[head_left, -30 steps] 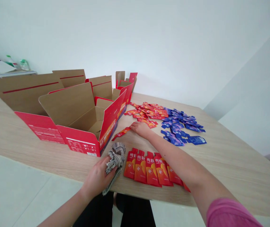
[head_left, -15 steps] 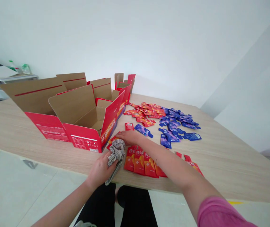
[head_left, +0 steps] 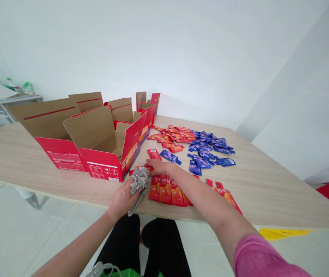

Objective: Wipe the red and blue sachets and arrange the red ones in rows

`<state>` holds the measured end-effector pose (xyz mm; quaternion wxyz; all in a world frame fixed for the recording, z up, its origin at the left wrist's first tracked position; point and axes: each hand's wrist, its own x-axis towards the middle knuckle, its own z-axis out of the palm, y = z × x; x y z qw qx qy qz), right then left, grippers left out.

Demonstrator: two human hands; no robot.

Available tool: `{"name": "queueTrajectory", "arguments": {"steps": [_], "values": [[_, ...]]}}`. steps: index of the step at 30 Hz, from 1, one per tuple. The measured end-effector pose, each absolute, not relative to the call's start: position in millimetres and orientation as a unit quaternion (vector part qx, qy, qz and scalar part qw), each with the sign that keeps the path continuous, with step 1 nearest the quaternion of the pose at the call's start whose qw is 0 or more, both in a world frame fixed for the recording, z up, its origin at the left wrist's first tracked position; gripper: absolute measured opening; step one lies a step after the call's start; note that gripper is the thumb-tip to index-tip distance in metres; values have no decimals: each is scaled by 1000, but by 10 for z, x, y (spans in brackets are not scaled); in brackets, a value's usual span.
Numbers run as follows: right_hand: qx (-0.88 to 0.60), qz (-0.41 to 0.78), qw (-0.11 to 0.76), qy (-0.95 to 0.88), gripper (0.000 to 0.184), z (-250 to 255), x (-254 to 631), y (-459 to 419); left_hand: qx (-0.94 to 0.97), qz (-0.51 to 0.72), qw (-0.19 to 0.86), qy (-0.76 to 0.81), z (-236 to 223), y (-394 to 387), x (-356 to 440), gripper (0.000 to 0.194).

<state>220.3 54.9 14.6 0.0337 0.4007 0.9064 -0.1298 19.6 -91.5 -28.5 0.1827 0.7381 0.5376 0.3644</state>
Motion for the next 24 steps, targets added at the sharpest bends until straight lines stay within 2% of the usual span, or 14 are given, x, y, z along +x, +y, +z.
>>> {"name": "queueTrajectory", "arguments": {"steps": [5,11,14,17,21,24], "values": [[484,-168,-25,859,50,201,2134,497,730,372,185,543,-278,-918,202,31],[605,-192,-179,752,30,495,2318,345,701,420,199,541,-302,-903,182,32],[602,-233,-266,716,27,556,2435,-30,678,466,207,529,-157,-866,175,32],[572,-301,-340,683,32,469,2389,-570,665,505,209,509,118,-841,277,32],[460,-519,-549,466,26,350,2165,-1097,713,486,244,442,390,-980,635,23],[422,-535,-662,311,21,425,2143,-1204,760,419,311,387,361,-1191,864,17]]}}
